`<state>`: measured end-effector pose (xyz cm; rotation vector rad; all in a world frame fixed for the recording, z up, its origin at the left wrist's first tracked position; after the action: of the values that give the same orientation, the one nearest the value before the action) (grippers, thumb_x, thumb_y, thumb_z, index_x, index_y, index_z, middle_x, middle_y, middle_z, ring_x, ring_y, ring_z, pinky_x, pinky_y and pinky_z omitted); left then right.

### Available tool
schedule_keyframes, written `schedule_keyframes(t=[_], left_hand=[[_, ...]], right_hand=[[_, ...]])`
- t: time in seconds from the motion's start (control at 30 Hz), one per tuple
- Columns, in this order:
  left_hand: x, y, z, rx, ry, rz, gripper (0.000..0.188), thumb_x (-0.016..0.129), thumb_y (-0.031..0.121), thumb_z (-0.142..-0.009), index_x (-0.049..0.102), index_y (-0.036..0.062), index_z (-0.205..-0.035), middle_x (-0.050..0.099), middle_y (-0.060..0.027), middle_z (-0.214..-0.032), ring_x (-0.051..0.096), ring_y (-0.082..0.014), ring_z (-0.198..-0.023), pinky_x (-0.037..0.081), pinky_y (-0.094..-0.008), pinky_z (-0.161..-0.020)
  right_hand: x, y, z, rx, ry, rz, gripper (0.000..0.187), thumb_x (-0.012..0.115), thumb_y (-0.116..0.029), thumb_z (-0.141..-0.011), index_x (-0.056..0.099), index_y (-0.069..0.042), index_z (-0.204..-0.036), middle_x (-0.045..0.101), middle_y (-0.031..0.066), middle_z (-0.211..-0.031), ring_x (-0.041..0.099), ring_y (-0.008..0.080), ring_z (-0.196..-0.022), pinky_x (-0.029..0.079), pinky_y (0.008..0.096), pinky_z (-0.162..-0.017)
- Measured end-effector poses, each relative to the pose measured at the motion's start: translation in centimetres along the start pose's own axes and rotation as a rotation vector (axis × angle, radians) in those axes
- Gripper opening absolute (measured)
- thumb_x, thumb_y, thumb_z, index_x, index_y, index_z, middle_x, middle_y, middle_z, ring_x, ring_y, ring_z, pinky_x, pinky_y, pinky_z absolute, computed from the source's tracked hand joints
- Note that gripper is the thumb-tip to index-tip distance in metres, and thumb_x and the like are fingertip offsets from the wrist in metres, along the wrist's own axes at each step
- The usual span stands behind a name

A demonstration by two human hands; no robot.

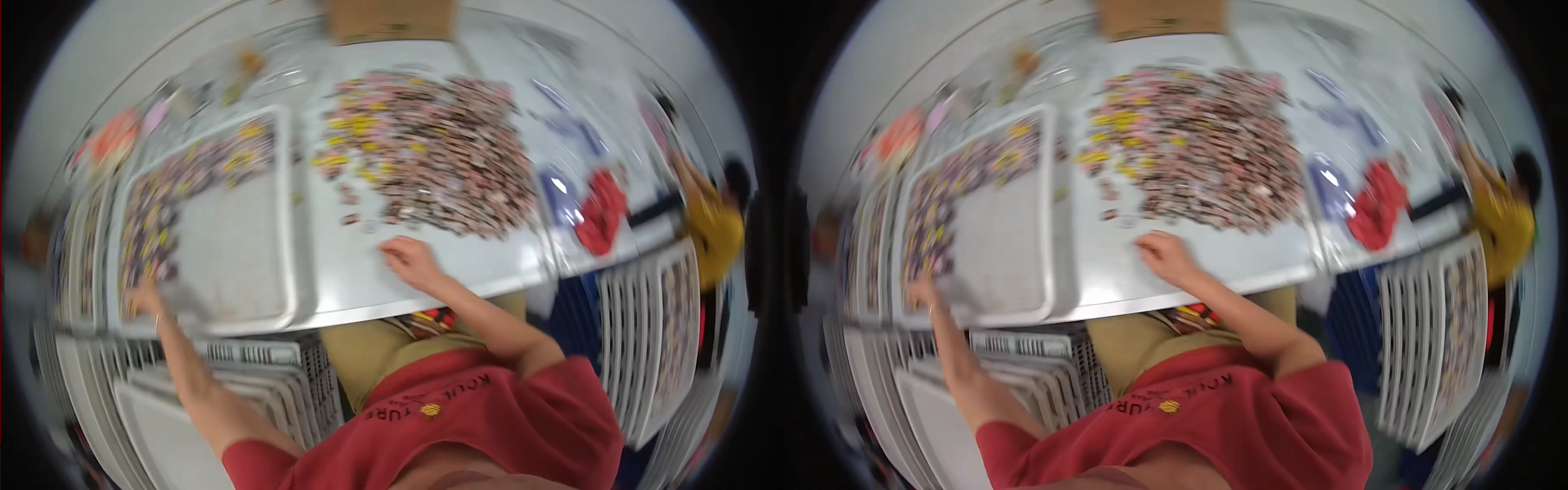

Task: Sorting small colorful toy components from a pile and arranging them into a structured pattern on a white tray.

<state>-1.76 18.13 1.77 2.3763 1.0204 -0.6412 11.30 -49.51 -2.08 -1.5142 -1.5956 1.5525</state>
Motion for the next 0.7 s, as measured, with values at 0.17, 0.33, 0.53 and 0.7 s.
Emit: schedule_keyframes(t=[0.17, 0.33, 0.53, 0.7], left_hand=[[-5.3, 16.1, -1.4, 0.052, -0.158, 0.562, 0.05, 0.061, 0.013, -0.084, 0.045, -0.0056, -0.127, 0.06, -0.0152, -0.094, 0.063, -0.0214, -0.077, 0.051, -0.0268, -0.059], [-14.1, 30.5, 2.7, 0.141, -0.547, 1.082, 0.036, 0.058, 0.015, -0.091, 0.054, -0.0044, -0.121, 0.06, -0.0068, -0.107, 0.057, -0.0111, -0.087, 0.045, -0.0214, -0.075], [-17.3, 40.3, 7.5, 0.382, -0.714, 1.174, 0.027, 0.056, 0.012, -0.092, 0.06, -0.0005, -0.115, 0.062, -0.0074, -0.111, 0.058, -0.013, -0.097, 0.045, -0.0245, -0.084], [-19.6, 45.3, 14.1, 0.404, -0.849, 1.286, 0.018, 0.057, 0.008, -0.089, 0.065, 0.0014, -0.105, 0.065, -0.0054, -0.103, 0.06, -0.0128, -0.09, 0.046, -0.025, -0.079]], right_hand=[[-3.0, -2.4, -0.3, -0.035, -0.116, -0.006, 0.014, 0.06, -0.006, -0.078, 0.064, -0.003, -0.092, 0.061, 0.0132, -0.081, 0.06, 0.0278, -0.07, 0.047, 0.0363, -0.062], [-22.6, -2.2, 1.2, -0.141, 0.541, 0.603, 0.016, 0.063, -0.003, -0.075, 0.065, -0.005, -0.091, 0.063, 0.0127, -0.085, 0.062, 0.0287, -0.077, 0.049, 0.0363, -0.067], [-32.6, 3.5, 6.8, 0.236, 0.472, 1.425, 0.02, 0.069, -0.021, -0.073, 0.066, -0.005, -0.085, 0.061, 0.01, -0.097, 0.056, 0.0313, -0.095, 0.047, 0.0426, -0.075], [-35.8, 4.6, 5.7, 0.313, 0.399, 1.497, 0.013, 0.067, -0.018, -0.074, 0.067, -0.005, -0.073, 0.062, 0.0094, -0.085, 0.06, 0.0286, -0.086, 0.048, 0.0426, -0.069]])
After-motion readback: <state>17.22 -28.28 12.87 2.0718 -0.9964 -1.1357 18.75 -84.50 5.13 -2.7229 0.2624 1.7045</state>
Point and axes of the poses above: each hand's wrist, its own z-axis away from the middle knuckle, its own x-axis out of the palm, y = z × x, the point moved 7 cm from there along -z, towards the middle knuckle
